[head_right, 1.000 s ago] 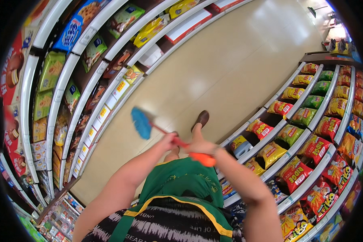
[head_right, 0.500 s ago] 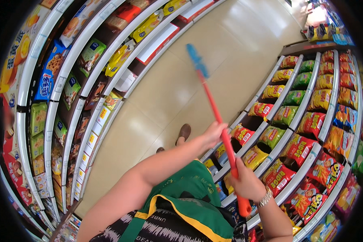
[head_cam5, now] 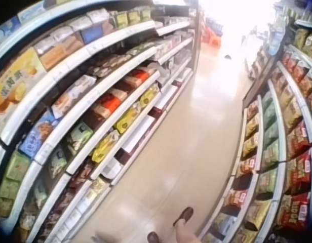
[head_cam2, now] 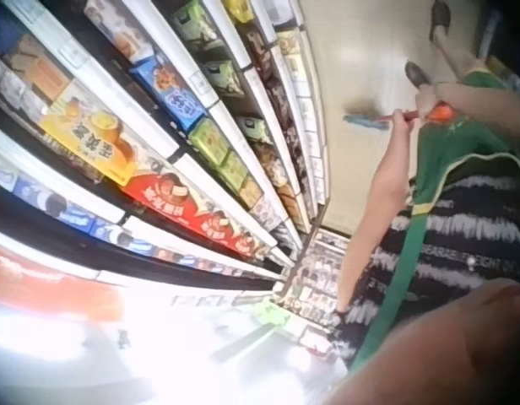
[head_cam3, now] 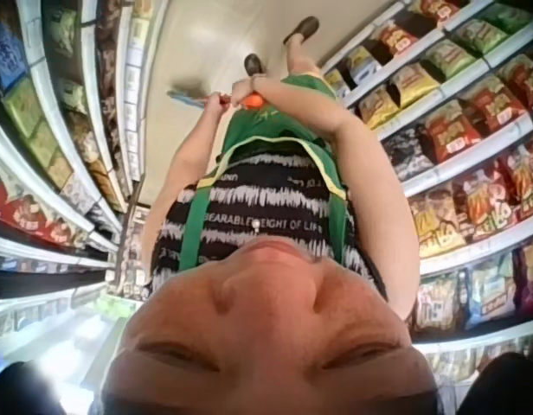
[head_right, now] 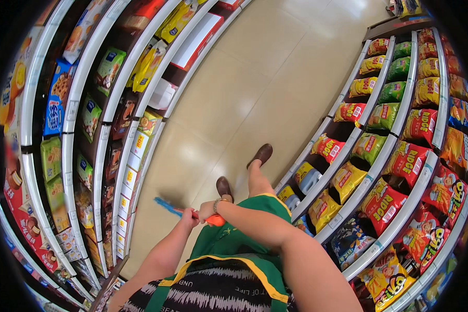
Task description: The person sweeps the tiled floor of a convenience store aisle using a broom and dustpan. They move along the aisles, sweeping debris into the dustpan and navigating around shelves and a freezer.
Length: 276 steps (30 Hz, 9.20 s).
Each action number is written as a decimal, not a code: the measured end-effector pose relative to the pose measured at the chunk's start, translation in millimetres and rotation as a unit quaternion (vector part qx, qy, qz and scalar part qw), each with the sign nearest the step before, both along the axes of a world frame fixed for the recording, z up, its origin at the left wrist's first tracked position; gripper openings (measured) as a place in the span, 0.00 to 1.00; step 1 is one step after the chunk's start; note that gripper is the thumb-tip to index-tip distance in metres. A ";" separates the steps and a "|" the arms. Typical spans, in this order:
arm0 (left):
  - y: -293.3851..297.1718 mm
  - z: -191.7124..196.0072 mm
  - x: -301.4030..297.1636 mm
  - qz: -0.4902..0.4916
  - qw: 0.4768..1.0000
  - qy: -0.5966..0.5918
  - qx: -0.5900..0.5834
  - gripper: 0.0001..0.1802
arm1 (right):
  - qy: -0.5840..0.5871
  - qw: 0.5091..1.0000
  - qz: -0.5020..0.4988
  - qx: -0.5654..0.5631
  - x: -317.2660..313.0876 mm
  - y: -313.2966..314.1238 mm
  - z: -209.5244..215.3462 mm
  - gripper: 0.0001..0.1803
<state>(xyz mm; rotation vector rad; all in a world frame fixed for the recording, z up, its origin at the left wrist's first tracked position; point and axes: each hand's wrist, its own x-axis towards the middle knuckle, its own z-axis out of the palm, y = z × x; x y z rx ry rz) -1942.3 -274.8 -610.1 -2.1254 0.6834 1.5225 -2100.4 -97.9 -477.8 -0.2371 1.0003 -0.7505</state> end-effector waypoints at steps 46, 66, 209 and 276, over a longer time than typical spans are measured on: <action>551.9 96.8 -590.6 -0.845 0.419 0.079 0.322 0.07 | -0.275 0.215 -0.933 0.089 -355.0 383.6 164.8 0.07; 739.2 122.5 -764.1 -0.830 0.404 0.118 0.366 0.17 | -0.254 0.219 -0.934 0.127 -518.7 557.2 226.1 0.22; 1488.7 132.4 -1982.7 -0.345 0.876 0.319 0.111 0.09 | 0.050 0.840 -0.529 0.111 -1768.1 1457.8 176.1 0.15; 1770.5 63.0 -1713.9 -0.842 0.200 -0.059 0.497 0.11 | -0.171 0.266 -0.853 0.414 -1515.9 1548.5 80.6 0.29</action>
